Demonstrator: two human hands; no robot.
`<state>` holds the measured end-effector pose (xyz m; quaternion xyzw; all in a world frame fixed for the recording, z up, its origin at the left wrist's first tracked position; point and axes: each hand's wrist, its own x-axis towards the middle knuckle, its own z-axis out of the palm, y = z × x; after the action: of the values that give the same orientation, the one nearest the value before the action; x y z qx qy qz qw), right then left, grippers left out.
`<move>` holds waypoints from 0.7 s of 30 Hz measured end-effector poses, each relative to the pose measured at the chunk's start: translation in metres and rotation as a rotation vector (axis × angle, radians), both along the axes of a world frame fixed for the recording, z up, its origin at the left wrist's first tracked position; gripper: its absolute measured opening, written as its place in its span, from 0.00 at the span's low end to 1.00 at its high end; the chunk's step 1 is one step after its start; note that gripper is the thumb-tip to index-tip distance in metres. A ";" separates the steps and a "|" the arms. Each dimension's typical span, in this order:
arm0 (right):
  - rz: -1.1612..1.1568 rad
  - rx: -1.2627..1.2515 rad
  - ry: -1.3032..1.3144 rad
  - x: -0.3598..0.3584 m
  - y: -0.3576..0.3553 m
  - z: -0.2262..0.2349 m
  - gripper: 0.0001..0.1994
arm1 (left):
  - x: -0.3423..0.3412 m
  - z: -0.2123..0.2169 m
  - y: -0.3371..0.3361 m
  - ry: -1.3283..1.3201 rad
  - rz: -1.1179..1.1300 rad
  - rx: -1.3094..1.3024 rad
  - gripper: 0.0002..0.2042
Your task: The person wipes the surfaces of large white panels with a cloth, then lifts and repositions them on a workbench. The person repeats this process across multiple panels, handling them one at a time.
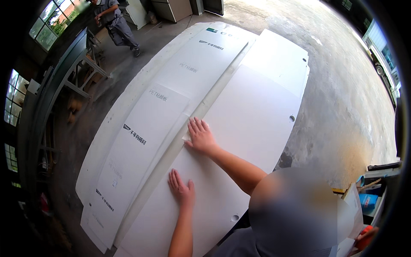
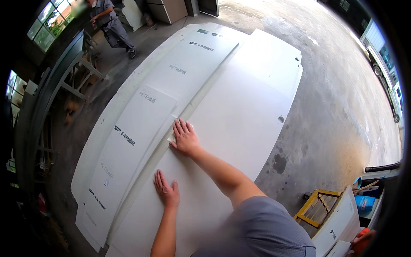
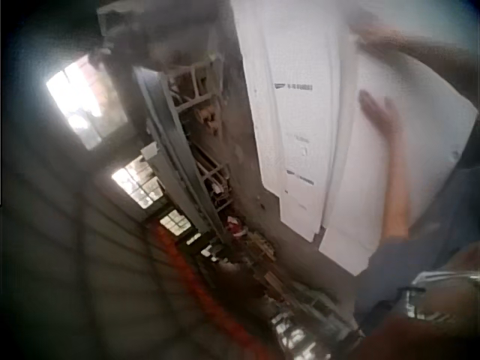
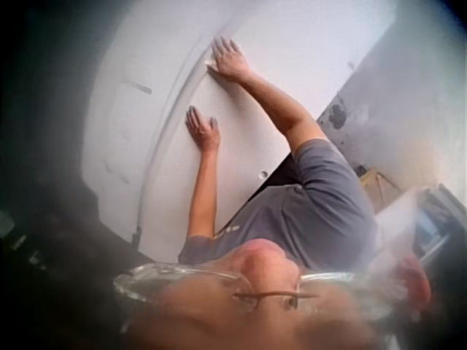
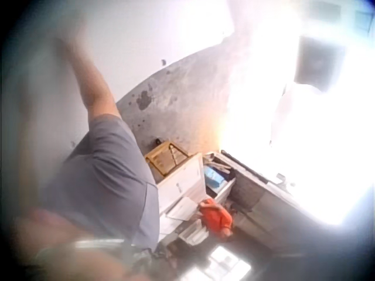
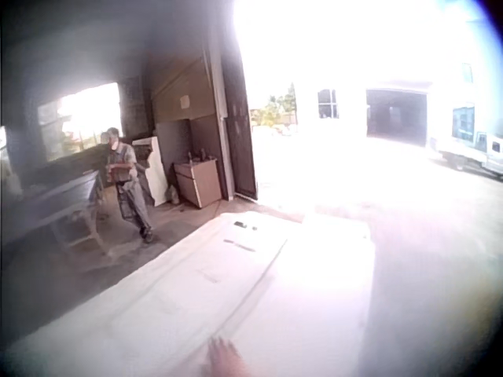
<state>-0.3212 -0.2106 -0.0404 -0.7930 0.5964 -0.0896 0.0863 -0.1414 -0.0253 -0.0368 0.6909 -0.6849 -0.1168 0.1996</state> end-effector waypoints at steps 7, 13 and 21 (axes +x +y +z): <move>-0.432 -0.099 0.072 -0.284 -0.217 -0.018 0.43 | -0.101 -0.002 -0.110 -0.150 -0.101 0.065 0.36; -0.162 0.050 0.013 -0.192 -0.166 -0.010 0.49 | -0.082 -0.002 -0.097 -0.138 -0.027 0.120 0.34; -0.502 0.079 -0.027 -0.245 -0.219 -0.005 0.50 | -0.086 0.001 -0.097 -0.135 -0.045 0.126 0.34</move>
<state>-0.5659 -0.4299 -0.0452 -0.6150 0.7763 -0.0953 0.1002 -0.2278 -0.1219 -0.0363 0.6929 -0.7034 -0.1172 0.1067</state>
